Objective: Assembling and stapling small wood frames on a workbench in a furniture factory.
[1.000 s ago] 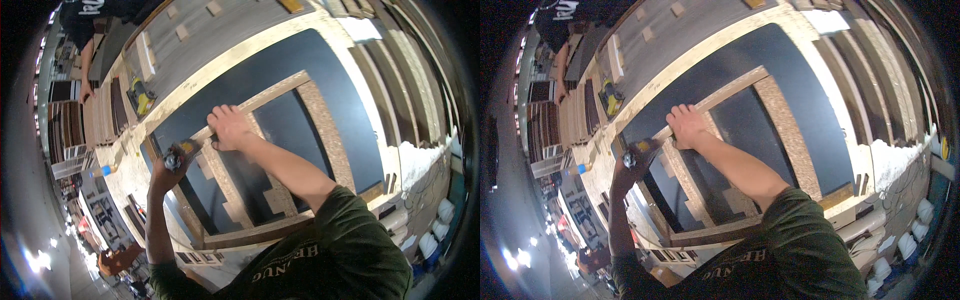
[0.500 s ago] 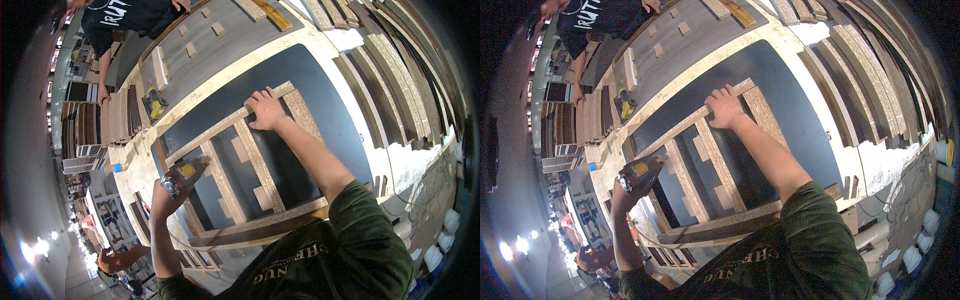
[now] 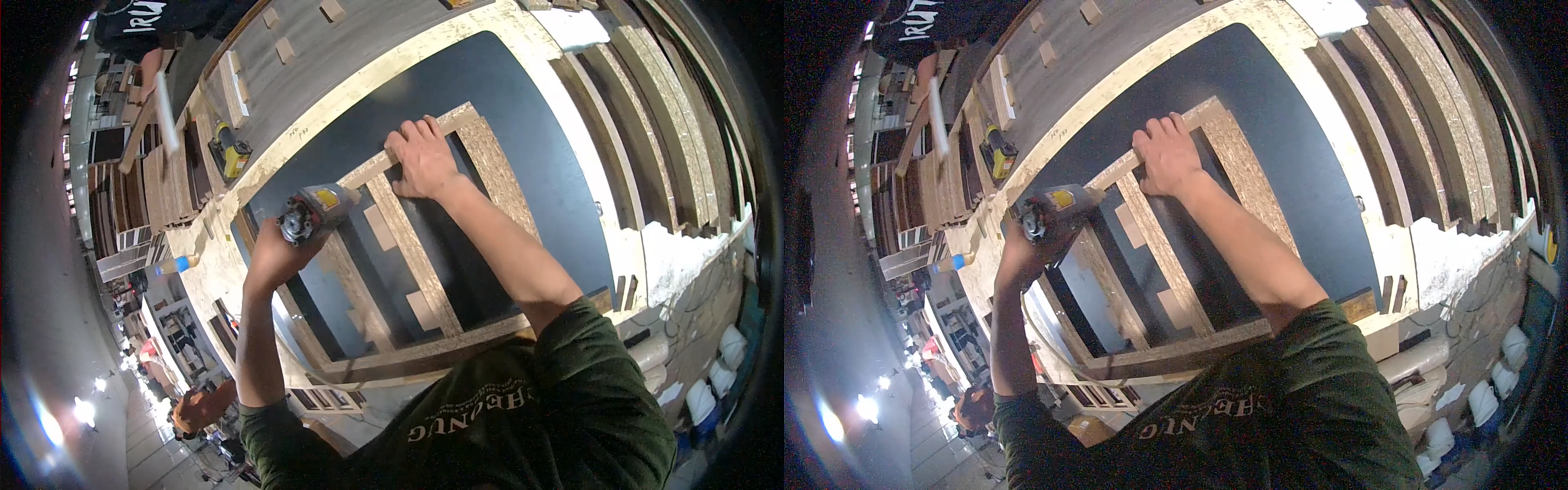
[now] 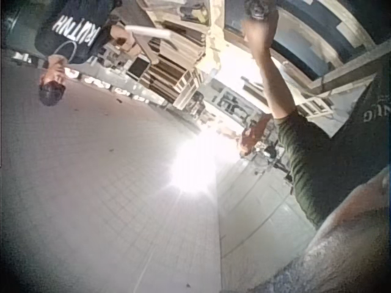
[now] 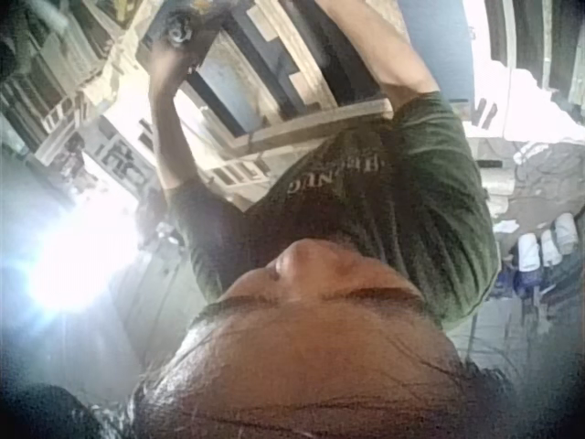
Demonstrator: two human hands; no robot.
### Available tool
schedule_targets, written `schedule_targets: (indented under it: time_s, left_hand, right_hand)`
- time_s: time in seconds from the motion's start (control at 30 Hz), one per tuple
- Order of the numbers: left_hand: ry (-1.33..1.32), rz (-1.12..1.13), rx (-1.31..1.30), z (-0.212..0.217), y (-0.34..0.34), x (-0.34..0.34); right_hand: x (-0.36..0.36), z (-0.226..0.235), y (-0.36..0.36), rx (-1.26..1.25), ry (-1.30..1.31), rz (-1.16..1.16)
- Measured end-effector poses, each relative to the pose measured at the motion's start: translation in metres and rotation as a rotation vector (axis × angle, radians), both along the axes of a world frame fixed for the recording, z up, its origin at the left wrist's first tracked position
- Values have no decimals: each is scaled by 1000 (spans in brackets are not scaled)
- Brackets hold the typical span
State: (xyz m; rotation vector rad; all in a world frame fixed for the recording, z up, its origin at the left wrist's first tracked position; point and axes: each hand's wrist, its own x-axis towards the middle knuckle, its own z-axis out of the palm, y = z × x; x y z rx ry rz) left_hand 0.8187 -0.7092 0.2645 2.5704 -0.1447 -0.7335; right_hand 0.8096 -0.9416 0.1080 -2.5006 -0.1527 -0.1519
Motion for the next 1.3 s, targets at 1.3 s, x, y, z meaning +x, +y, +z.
schedule_targets:
  time_s: [1.3]
  left_hand:
    - [7,-119,12,-32,-18,35]
  right_hand:
    - [-1,4,2,-49,71,-15]
